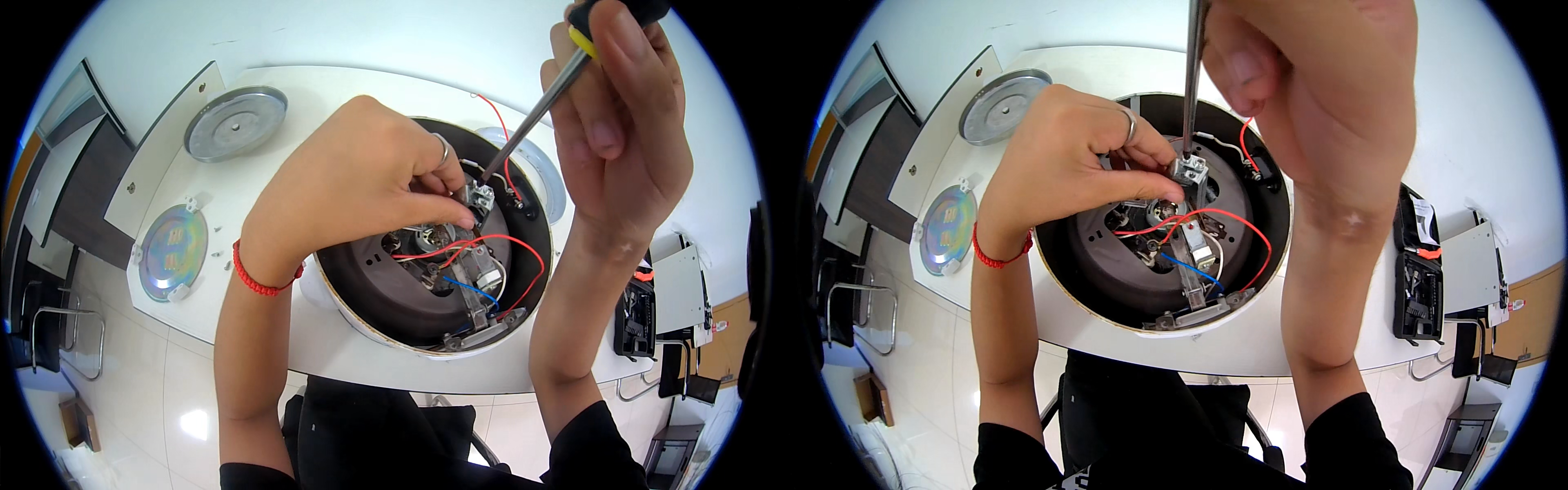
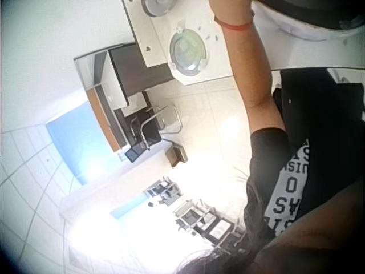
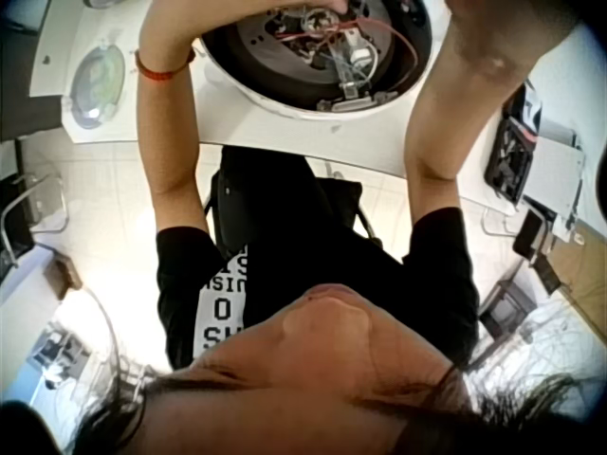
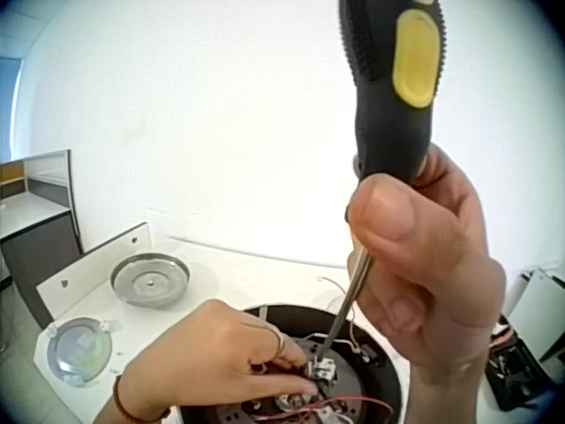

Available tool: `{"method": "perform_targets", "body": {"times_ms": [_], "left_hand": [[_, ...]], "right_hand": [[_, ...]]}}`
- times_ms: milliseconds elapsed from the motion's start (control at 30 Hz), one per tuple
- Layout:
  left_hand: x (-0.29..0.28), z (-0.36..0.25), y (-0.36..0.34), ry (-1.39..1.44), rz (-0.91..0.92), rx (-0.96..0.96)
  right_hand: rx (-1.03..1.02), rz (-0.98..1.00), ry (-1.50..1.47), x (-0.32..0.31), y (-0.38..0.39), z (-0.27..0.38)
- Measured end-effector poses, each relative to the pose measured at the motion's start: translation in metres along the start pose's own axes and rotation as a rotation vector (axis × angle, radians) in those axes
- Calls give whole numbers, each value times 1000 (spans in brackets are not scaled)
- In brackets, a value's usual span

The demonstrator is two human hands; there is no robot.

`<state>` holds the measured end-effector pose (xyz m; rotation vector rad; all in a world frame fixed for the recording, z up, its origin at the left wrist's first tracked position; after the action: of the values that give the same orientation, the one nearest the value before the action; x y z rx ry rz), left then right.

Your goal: The person uses a screwdriver to tighten screws on a small white component inside a cylindrical device. They then use the screwdriver to adjust a metal bracket and secure the component within the device.

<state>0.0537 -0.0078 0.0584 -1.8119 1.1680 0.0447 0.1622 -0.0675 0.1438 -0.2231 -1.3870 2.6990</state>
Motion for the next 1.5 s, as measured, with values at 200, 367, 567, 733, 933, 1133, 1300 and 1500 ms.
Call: {"method": "perform_targets", "body": {"times_ms": [200, 367, 567, 733, 933, 1133, 1300, 1500], "left_hand": [[0, -1, 1, -10, 2, 1], [1, -3, -1, -12, -3, 8], [1, -1, 1, -6, 1, 5], [4, -1, -3, -7, 9, 21], [1, -2, 0, -20, -1, 9], [2, -3, -1, -39, 9, 0], [3, -7, -1, -113, 15, -63], [3, -4, -1, -80, -20, -107]], "right_hand": [[121, -160, 161, 19, -5, 10], [162, -158, 112, 18, 0, 11], [160, -154, 73, 15, 0, 8], [197, -186, 25, 22, -4, 22], [-26, 157, 137, 8, -6, 17], [74, 79, 124, 9, -3, 14], [-18, 253, 163, 15, 4, 20], [-14, 130, 49, 8, -4, 16]]}}
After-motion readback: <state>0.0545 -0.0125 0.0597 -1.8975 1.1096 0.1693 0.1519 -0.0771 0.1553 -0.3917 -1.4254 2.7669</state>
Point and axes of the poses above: each hand's wrist, its own y-axis away from the middle knuckle, its own x-axis out of the palm, z = x × y, the point moved 9 cm from there along -y, towards the middle knuckle, and after that the axes turned 15 degrees about y, right-handed, at the moved point
